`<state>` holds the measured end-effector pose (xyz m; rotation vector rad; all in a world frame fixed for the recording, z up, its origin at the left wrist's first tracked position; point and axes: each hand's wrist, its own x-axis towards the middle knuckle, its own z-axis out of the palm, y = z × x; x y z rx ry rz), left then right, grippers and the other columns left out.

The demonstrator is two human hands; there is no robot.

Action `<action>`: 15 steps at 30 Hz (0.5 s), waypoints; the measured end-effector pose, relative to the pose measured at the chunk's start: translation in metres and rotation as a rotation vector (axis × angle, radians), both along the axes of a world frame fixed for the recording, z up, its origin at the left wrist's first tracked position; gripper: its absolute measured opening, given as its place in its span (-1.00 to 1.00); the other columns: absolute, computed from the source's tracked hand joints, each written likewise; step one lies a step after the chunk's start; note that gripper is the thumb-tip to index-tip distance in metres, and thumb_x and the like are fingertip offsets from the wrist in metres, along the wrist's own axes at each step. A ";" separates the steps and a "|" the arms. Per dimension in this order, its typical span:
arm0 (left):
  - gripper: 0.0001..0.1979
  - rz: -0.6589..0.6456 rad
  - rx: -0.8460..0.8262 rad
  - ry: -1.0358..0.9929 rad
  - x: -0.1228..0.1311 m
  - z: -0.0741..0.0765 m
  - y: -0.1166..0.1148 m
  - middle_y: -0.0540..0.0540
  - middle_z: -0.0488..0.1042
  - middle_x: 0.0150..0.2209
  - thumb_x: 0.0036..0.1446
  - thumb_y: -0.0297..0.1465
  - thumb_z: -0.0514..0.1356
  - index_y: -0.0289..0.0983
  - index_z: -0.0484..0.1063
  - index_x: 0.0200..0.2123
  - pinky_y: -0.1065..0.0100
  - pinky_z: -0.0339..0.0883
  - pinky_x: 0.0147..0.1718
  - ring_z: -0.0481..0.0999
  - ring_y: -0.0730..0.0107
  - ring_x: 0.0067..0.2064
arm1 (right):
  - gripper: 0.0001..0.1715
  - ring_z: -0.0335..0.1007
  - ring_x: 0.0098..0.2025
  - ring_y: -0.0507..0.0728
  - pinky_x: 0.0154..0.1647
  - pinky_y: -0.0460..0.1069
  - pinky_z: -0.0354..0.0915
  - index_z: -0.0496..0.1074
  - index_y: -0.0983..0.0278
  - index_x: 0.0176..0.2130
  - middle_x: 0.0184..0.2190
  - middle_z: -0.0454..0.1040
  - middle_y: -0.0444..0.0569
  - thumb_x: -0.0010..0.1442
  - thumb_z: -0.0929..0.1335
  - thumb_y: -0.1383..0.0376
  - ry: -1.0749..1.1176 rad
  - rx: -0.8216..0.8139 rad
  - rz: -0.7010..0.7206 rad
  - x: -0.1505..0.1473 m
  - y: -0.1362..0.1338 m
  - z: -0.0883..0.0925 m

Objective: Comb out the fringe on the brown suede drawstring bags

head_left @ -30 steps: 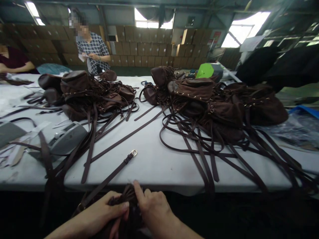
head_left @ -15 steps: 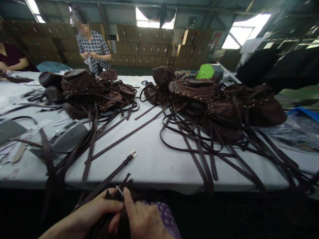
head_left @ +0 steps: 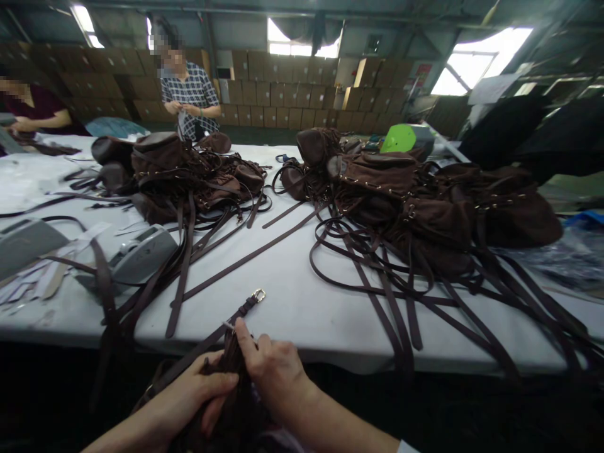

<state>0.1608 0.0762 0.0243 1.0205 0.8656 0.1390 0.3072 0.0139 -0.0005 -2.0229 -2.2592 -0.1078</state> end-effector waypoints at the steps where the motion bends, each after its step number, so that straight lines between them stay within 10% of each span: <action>1: -0.76 0.006 -0.005 -0.004 0.000 -0.001 0.002 0.08 0.31 -0.84 0.01 -0.22 0.28 -0.31 0.44 -0.43 0.50 0.02 -0.65 0.14 0.57 -0.76 | -0.24 0.42 -0.58 0.14 -0.63 -0.03 0.31 -0.07 0.38 0.32 -0.48 0.44 -0.03 0.21 0.26 0.46 0.022 -0.015 -0.021 0.001 0.003 0.001; 5: -0.76 0.004 -0.063 -0.065 0.001 -0.004 0.011 0.09 0.28 -0.85 0.01 -0.24 0.29 -0.32 0.44 -0.47 0.51 -0.02 -0.68 0.11 0.60 -0.77 | -0.36 0.48 -0.48 0.15 -0.50 -0.03 0.36 0.06 0.34 0.27 -0.43 0.50 0.03 0.23 0.22 0.46 0.381 -0.079 -0.072 0.012 0.013 0.001; 11: -0.72 -0.109 -0.136 -0.082 0.001 0.000 0.016 0.00 0.33 -0.80 0.12 -0.30 0.20 -0.39 0.51 -0.50 0.47 0.08 -0.58 0.22 0.54 -0.71 | -0.55 0.23 -0.73 -0.06 -0.73 -0.18 0.16 0.21 0.30 0.05 -0.44 0.48 -0.09 0.31 0.19 0.06 1.902 -0.106 -0.356 0.047 -0.001 0.013; 15: -0.73 -0.192 -0.165 -0.030 0.005 -0.006 0.018 -0.07 0.44 -0.72 0.09 -0.31 0.21 -0.42 0.53 -0.49 0.45 0.15 -0.55 0.33 0.47 -0.66 | -0.45 0.32 -0.67 -0.04 -0.72 -0.20 0.19 0.32 0.34 -0.01 -0.45 0.49 -0.05 0.17 0.35 0.00 2.082 -0.449 -0.237 0.027 -0.021 0.016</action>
